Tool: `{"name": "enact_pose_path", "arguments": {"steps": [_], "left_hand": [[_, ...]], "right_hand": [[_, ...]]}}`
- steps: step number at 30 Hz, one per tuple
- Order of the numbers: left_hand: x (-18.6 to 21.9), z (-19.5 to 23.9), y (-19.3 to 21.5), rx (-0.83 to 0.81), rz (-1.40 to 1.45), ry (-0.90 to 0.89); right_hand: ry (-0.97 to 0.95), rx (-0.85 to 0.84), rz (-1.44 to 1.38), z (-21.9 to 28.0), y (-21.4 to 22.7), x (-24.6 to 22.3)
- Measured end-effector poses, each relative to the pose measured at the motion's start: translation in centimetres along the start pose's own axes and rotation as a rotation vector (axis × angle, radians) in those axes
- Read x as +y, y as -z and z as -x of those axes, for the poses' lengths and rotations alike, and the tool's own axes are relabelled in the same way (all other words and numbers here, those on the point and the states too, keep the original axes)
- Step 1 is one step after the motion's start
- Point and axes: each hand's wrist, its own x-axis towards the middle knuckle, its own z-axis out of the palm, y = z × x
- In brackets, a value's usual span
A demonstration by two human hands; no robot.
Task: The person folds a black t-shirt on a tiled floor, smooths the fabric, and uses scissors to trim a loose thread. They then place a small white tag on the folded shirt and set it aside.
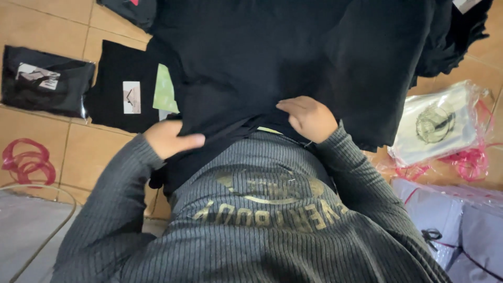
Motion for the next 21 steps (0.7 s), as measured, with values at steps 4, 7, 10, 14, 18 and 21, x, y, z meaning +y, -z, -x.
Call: {"name": "enact_pose_path", "arguments": {"steps": [4, 7, 10, 14, 18, 21], "left_hand": [[-1.2, 2.0, 2.4, -0.253, 0.089, -0.208], [-1.0, 3.2, 4.0, -0.146, 0.390, -0.086], [-3.5, 1.9, 3.6, -0.155, 0.569, 0.006], [-3.8, 0.2, 4.0, -0.348, 0.072, 0.170], [-0.1, -1.6, 6.5, -0.689, 0.165, -0.406], [3.3, -8.4, 9.6, -0.224, -0.246, -0.770]], "right_hand": [[-0.048, 0.063, 0.307, 5.3, 2.3, 2.4], [-0.226, 0.019, 0.458, 11.6, 5.0, 5.4], [-0.423, 0.039, 0.537, 16.3, 9.2, 5.4], [-0.546, 0.035, 0.430, 18.6, 13.4, 3.4], [-0.707, 0.081, 0.140, 18.1, 16.3, 3.8], [-0.842, 0.152, -0.034, 18.1, 17.6, 7.8]]}}
